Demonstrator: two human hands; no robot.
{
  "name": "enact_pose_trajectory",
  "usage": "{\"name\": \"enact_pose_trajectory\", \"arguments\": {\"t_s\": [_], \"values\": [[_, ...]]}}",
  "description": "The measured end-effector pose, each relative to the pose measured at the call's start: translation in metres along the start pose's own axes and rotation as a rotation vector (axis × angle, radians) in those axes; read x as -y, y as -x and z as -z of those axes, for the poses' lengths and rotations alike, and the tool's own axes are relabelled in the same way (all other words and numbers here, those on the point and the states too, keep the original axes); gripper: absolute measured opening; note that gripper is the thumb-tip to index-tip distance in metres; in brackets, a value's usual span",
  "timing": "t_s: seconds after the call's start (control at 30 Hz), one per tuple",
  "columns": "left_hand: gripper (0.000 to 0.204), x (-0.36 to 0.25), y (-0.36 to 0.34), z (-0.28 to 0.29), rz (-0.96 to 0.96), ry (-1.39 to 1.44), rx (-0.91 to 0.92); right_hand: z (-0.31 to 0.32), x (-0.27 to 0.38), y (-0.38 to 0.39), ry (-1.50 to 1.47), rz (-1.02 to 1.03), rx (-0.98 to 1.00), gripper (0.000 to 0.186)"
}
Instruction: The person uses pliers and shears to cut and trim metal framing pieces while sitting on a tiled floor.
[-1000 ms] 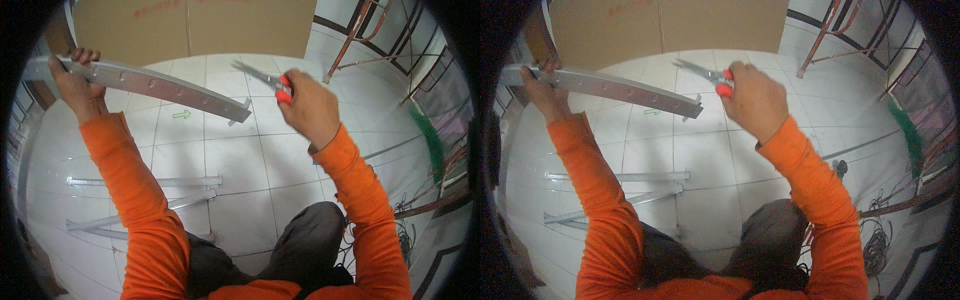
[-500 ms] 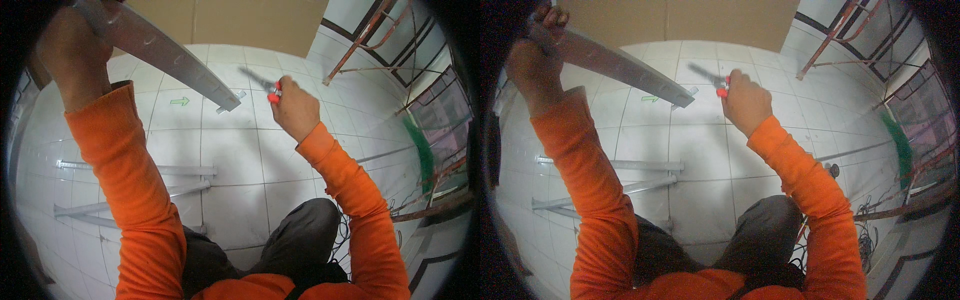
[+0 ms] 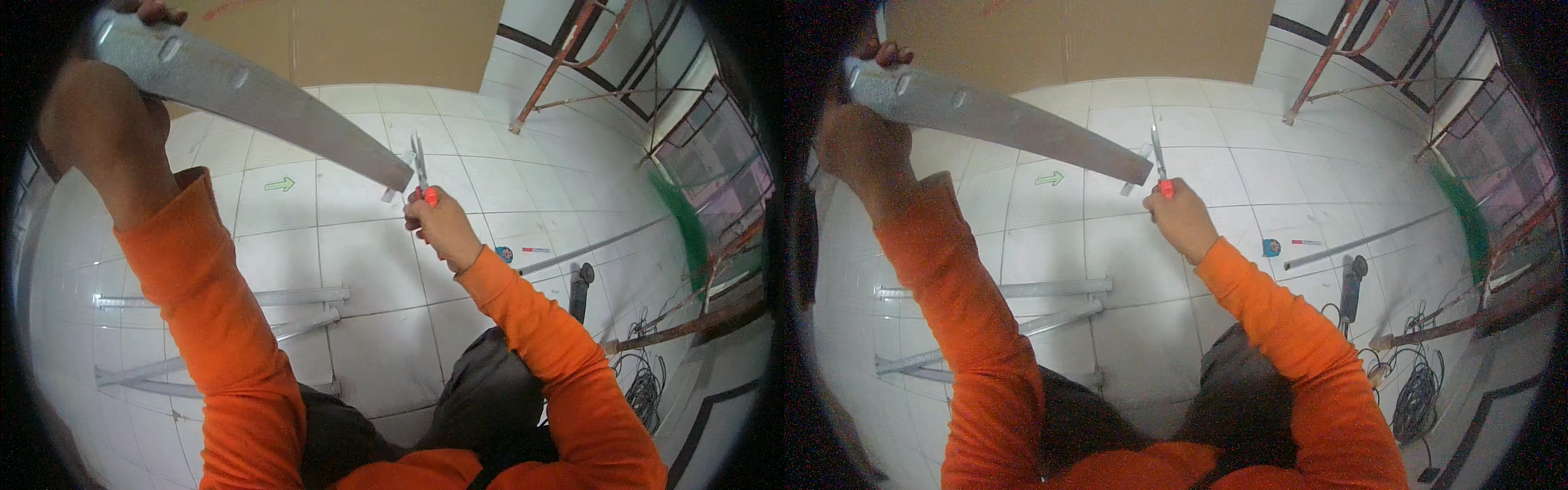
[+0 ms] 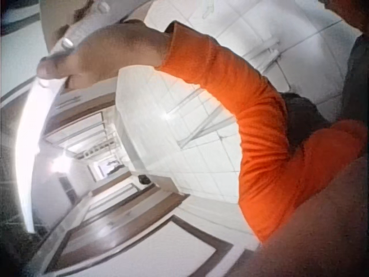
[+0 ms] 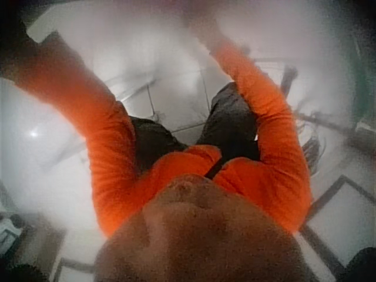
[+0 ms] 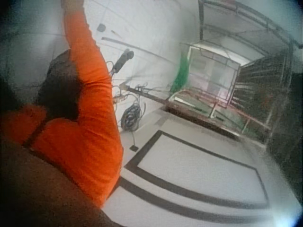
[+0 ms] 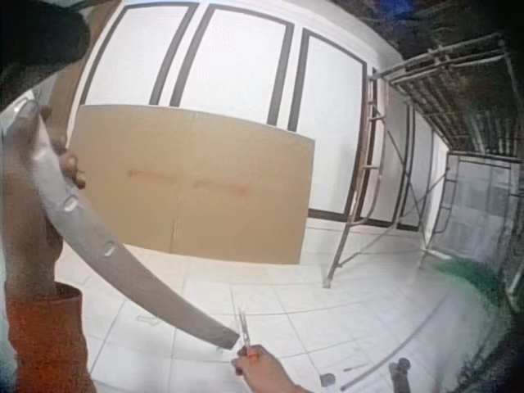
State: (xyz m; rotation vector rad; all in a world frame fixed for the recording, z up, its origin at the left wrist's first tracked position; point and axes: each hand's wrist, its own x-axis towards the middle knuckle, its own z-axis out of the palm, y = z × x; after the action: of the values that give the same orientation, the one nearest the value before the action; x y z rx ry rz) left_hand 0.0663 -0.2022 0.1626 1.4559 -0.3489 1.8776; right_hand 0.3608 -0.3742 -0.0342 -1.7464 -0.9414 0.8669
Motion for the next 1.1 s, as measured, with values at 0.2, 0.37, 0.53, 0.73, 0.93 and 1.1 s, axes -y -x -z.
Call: {"name": "enact_pose_trajectory", "arguments": {"t_s": [0.2, 0.37, 0.53, 0.73, 0.93, 1.1], "values": [[0.03, 0.012, 0.015, -0.03, 0.0, -0.006, -0.043, 0.034, -0.01, -0.008, -0.099, 0.033, -0.032, 0.027], [0.032, 0.02, 0.027, -0.046, -0.012, -0.029, -0.087, 0.042, -0.01, -0.005, 0.033, 0.007, -0.032, 0.024], [0.034, 0.028, 0.04, -0.059, -0.017, -0.041, -0.122, 0.037, -0.016, -0.012, 0.382, 0.194, 0.073, 0.028], [0.036, 0.034, 0.06, -0.081, -0.032, -0.068, -0.169, 0.038, -0.024, -0.022, 0.315, 0.039, -0.015, 0.025], [0.038, 0.037, 0.076, -0.092, -0.031, -0.091, -0.193, 0.038, -0.026, -0.027, 0.672, 0.212, -0.071, 0.039], [0.04, 0.031, 0.063, -0.081, 0.007, -0.101, -0.167, 0.041, -0.017, -0.018, 0.578, 0.071, -0.087, 0.038]]}}
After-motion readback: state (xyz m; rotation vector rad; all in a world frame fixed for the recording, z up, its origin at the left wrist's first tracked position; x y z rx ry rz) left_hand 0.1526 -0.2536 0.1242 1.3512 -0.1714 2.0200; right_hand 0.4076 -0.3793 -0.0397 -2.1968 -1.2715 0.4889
